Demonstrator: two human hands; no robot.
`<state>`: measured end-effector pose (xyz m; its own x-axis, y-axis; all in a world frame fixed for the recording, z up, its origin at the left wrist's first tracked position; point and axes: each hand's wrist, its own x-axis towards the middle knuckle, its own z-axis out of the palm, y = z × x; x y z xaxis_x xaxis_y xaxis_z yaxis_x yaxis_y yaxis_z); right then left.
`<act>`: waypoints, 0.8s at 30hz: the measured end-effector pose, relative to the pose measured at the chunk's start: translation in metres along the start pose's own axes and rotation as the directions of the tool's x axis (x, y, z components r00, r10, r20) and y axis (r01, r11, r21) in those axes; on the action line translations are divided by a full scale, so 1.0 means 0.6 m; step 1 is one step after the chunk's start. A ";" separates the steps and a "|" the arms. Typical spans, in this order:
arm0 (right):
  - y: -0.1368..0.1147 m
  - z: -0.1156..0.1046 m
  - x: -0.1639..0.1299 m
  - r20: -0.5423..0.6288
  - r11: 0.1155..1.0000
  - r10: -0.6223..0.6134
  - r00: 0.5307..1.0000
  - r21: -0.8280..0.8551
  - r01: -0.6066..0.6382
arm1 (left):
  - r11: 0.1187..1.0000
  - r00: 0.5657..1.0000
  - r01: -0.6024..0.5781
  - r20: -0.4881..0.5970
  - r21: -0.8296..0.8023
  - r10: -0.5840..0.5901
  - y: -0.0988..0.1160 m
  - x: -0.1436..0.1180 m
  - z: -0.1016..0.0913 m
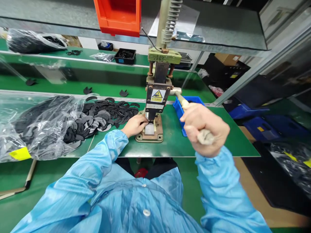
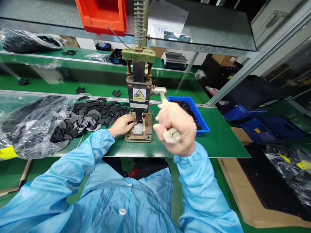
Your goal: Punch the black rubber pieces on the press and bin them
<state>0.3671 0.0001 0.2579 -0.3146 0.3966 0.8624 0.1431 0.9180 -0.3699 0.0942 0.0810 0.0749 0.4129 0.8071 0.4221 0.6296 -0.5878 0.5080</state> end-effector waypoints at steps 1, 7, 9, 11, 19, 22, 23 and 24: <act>0.003 0.008 -0.022 -0.012 0.999 -0.022 1.000 -0.036 0.021 | 1.000 1.000 0.003 -0.001 -0.001 -0.003 0.001 -0.001 0.001; 0.026 0.051 -0.121 -0.116 0.986 -0.070 0.991 -0.156 0.051 | 0.999 0.995 -0.041 0.085 -0.032 0.044 -0.007 0.004 -0.014; 0.030 0.057 -0.129 -0.155 0.987 -0.073 0.985 -0.152 0.049 | 1.000 0.991 -0.012 0.134 -0.021 0.015 -0.032 0.021 -0.036; 0.031 0.060 -0.129 -0.172 0.988 -0.080 0.982 -0.146 0.055 | 0.993 0.986 0.103 0.127 0.061 -0.110 -0.073 0.049 -0.064; 0.031 0.060 -0.129 -0.185 0.986 -0.082 0.979 -0.158 0.053 | 0.832 0.838 0.287 0.296 0.474 -0.458 -0.245 0.183 -0.101; 0.030 0.060 -0.128 -0.189 0.985 -0.090 0.978 -0.165 0.059 | 0.833 0.801 0.239 0.384 0.499 -0.460 -0.264 0.204 -0.083; 0.030 0.060 -0.127 -0.193 0.984 -0.096 0.976 -0.169 0.063 | 0.837 0.801 0.222 0.396 0.500 -0.449 -0.266 0.208 -0.078; 0.029 0.060 -0.127 -0.197 0.983 -0.099 0.975 -0.173 0.065 | 0.840 0.803 0.207 0.403 0.501 -0.438 -0.268 0.211 -0.075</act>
<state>0.3596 -0.0136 0.1735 -0.1360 0.2940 0.9461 0.2822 0.9269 -0.2475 0.0157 0.2750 0.0802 0.3210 0.9286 -0.1861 0.9443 -0.2989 0.1378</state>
